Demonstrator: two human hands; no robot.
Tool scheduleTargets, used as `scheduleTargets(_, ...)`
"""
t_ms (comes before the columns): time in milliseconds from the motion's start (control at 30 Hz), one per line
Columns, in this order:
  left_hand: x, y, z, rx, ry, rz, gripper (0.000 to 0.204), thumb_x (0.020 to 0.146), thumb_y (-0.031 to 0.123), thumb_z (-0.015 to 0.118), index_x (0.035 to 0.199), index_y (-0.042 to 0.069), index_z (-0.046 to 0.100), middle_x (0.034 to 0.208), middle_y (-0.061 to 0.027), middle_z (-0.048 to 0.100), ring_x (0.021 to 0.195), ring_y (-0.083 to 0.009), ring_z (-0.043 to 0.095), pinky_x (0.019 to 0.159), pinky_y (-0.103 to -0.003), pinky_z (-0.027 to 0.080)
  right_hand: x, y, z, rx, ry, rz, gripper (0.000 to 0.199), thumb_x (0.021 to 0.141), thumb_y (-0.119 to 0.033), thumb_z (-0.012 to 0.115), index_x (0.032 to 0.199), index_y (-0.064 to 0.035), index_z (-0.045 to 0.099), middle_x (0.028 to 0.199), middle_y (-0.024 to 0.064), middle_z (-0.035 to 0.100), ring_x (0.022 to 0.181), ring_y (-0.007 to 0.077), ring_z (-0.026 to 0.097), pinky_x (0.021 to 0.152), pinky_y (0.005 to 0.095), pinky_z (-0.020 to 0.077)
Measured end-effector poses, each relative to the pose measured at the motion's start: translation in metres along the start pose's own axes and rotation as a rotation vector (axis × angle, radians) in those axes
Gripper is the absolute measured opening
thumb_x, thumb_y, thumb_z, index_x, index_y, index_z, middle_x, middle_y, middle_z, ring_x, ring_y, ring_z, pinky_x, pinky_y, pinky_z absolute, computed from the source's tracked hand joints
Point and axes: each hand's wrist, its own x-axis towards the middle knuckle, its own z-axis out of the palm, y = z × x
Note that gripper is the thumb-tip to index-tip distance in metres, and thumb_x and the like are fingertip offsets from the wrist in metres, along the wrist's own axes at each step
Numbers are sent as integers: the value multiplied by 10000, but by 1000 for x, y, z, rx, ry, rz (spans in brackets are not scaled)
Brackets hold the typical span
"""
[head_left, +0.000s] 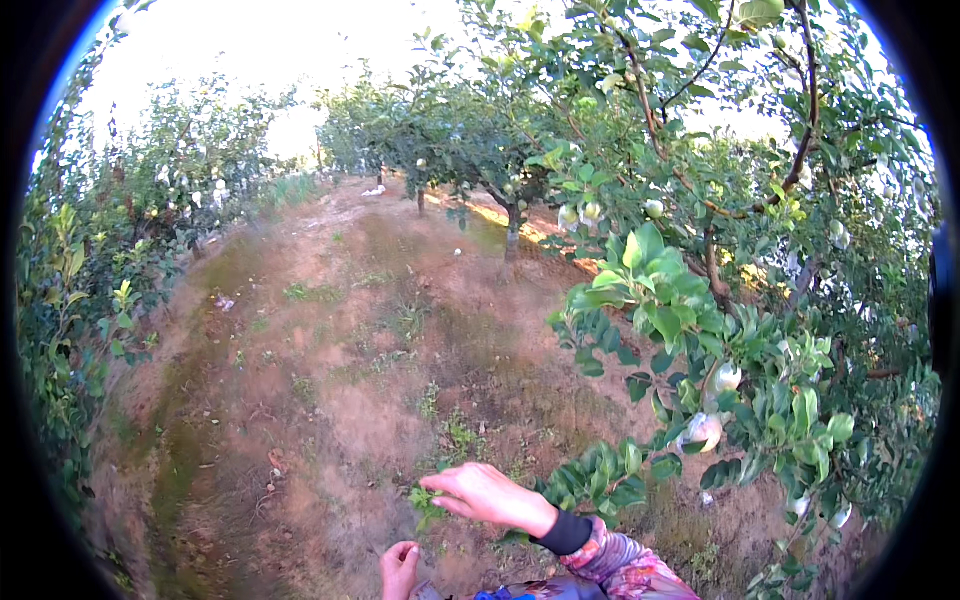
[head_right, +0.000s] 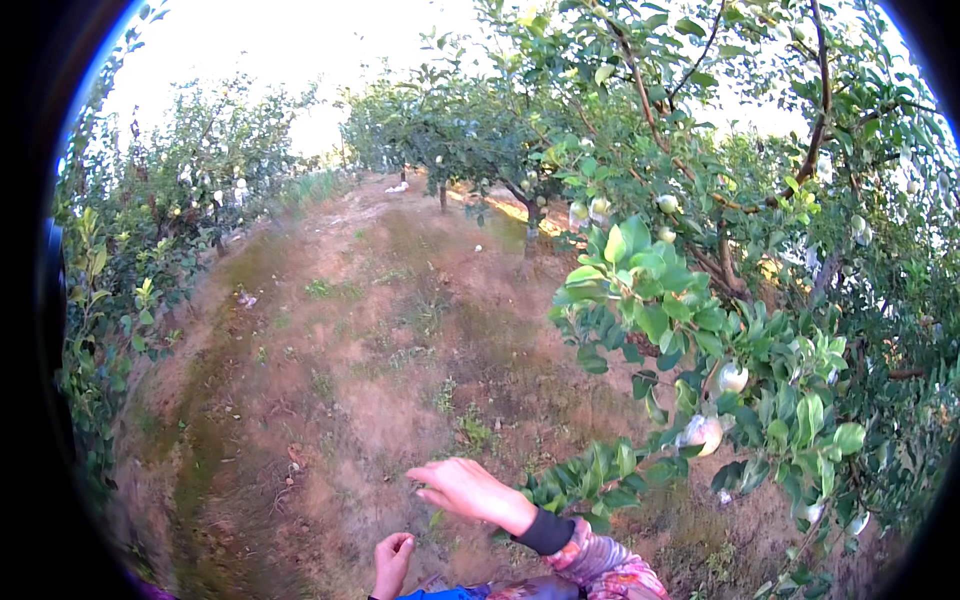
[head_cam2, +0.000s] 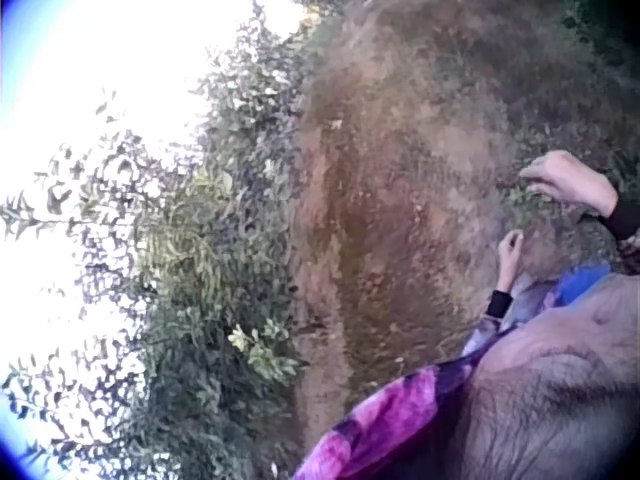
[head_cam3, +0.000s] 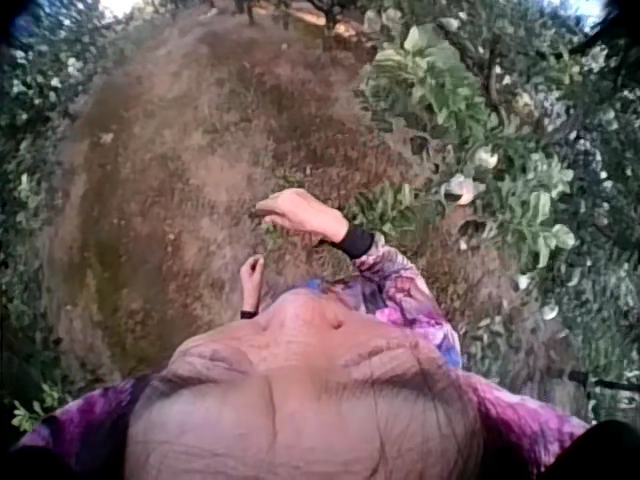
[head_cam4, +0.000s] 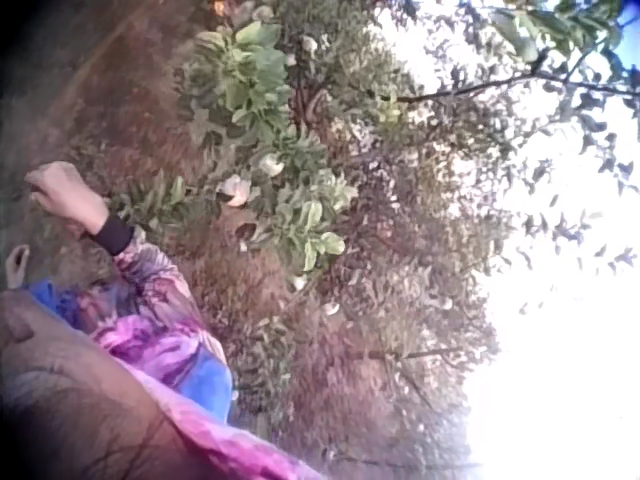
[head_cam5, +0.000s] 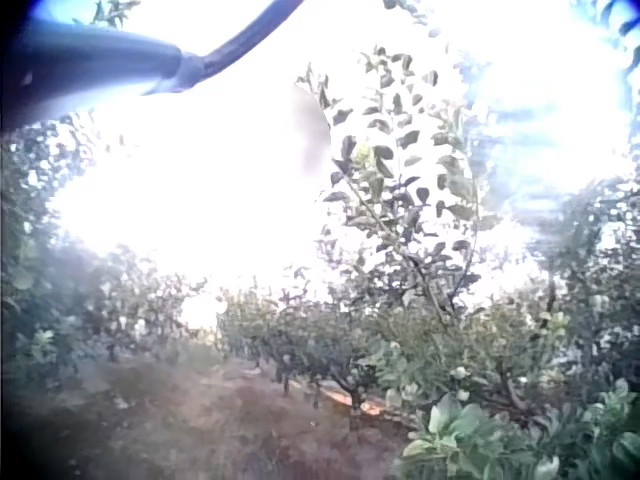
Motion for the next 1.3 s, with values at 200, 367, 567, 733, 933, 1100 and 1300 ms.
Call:
scheduleTargets(200, 13, 13, 4, 34, 115, -182, 150, 902, 101, 638, 954, -30, 688, 808, -13, 663, 745, -75, 585, 688, -238, 479, 64, 41, -23, 45, 136, -82, 296, 847, -157, 669, 1112, -26, 670, 997, 180, 697, 919, 340, 681, 781, 421, 549)
scheduleTargets(367, 31, -15, 7, -14, 208, -156, 150, 905, 101, 635, 957, -30, 689, 816, -16, 663, 743, -84, 584, 696, -238, 479, 143, 101, -66, 601, 294, -38, 282, 926, -172, 643, 1136, 16, 657, 938, 71, 713, 839, 144, 661, 775, 310, 543)
scheduleTargets(567, 53, -55, 4, 121, 318, -182, 231, 947, 193, 631, 1040, -14, 676, 840, -28, 664, 751, -107, 561, 684, -282, 490, 216, 216, -133, 929, 733, 41, 208, 954, -163, 606, 1059, -1, 684, 876, 63, 700, 734, 111, 645, 698, 257, 537)
scheduleTargets(733, 103, -25, 43, 325, 294, -218, 246, 931, 219, 657, 1072, 21, 693, 877, -55, 698, 787, -130, 588, 721, -305, 504, 224, 308, -233, 924, 1036, 89, 162, 953, -165, 617, 1007, -28, 686, 838, 44, 686, 651, 102, 623, 595, 239, 522)
scheduleTargets(933, 176, -51, 69, 176, 338, -119, 240, 922, 170, 660, 1052, -30, 685, 959, -73, 701, 880, -143, 602, 823, -309, 506, 238, 385, -342, 1332, 1240, 92, 283, 892, -332, 714, 1026, -108, 606, 831, 7, 656, 620, 93, 607, 571, 246, 526)
scheduleTargets(1100, 225, -67, 81, 257, 225, -128, 210, 910, 153, 667, 1045, -6, 697, 921, -77, 698, 855, -135, 595, 789, -304, 510, 233, 429, -404, 1611, 1110, -24, 411, 837, -458, 743, 808, -92, 559, 796, 68, 687, 639, 159, 635, 610, 340, 562)
scheduleTargets(1300, 248, -93, 84, 302, 180, -168, 223, 905, 169, 679, 1041, -7, 698, 921, -85, 702, 854, -142, 608, 775, -314, 515, 245, 458, -411, 1652, 1049, -164, 236, 966, -317, 614, 922, -86, 631, 700, -19, 605, 572, 82, 532, 577, 268, 470)
